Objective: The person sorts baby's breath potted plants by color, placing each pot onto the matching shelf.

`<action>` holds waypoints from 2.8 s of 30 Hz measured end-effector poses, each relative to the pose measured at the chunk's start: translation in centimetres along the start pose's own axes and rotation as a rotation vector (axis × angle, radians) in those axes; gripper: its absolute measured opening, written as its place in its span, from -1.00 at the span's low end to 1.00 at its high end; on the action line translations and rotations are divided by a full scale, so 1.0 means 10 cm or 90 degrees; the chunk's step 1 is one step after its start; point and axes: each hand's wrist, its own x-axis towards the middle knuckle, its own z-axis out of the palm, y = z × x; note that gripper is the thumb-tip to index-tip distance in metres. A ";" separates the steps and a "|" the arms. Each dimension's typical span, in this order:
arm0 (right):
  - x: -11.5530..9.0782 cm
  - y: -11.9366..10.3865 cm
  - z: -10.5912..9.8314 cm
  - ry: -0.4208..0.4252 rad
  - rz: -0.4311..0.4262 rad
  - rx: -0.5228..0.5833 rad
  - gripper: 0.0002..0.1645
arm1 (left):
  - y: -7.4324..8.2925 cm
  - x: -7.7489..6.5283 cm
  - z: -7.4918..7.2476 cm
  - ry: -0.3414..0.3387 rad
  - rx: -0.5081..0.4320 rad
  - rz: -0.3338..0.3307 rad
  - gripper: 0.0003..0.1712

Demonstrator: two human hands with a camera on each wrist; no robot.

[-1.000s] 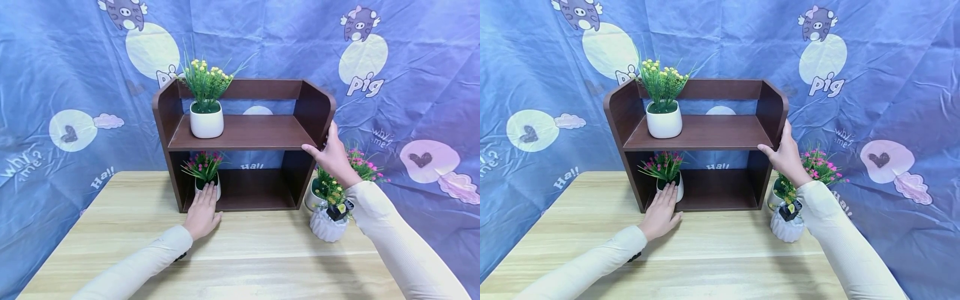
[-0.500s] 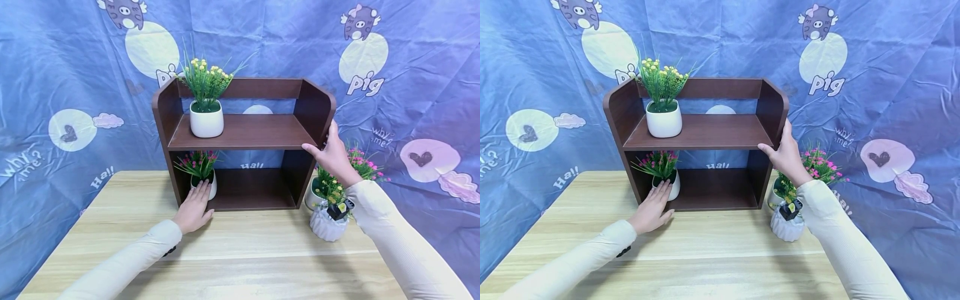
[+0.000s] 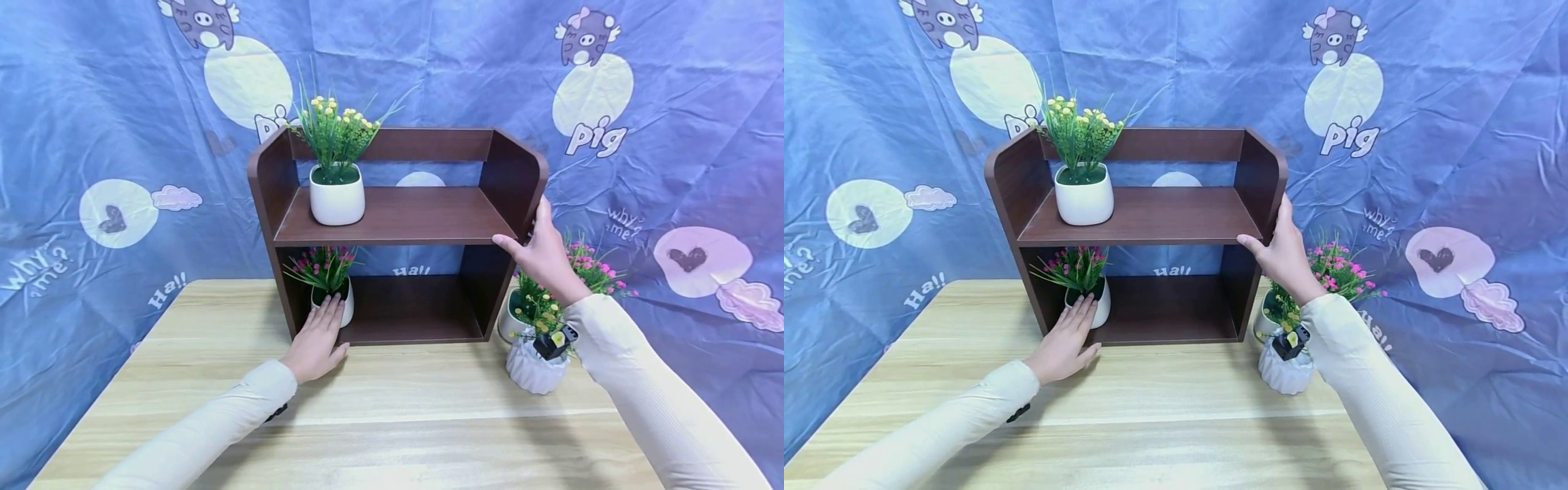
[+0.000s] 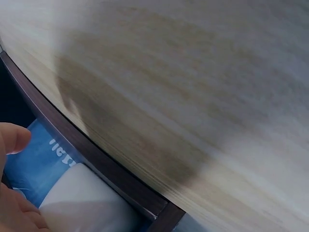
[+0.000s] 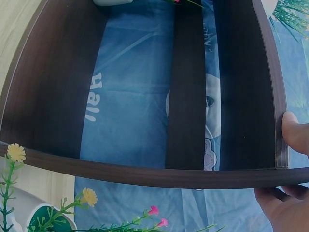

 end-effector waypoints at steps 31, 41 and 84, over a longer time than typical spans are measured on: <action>0.00 0.02 0.01 0.002 -0.006 -0.002 0.14 | 0.09 -0.04 -0.61 0.080 -0.191 0.003 0.05; -0.01 0.03 0.03 0.006 -0.008 -0.008 0.14 | 0.00 0.01 -0.88 0.260 -0.196 0.105 0.10; 0.00 0.02 0.01 0.007 -0.005 -0.004 0.14 | -0.41 0.54 -1.61 0.418 -0.285 -0.098 0.37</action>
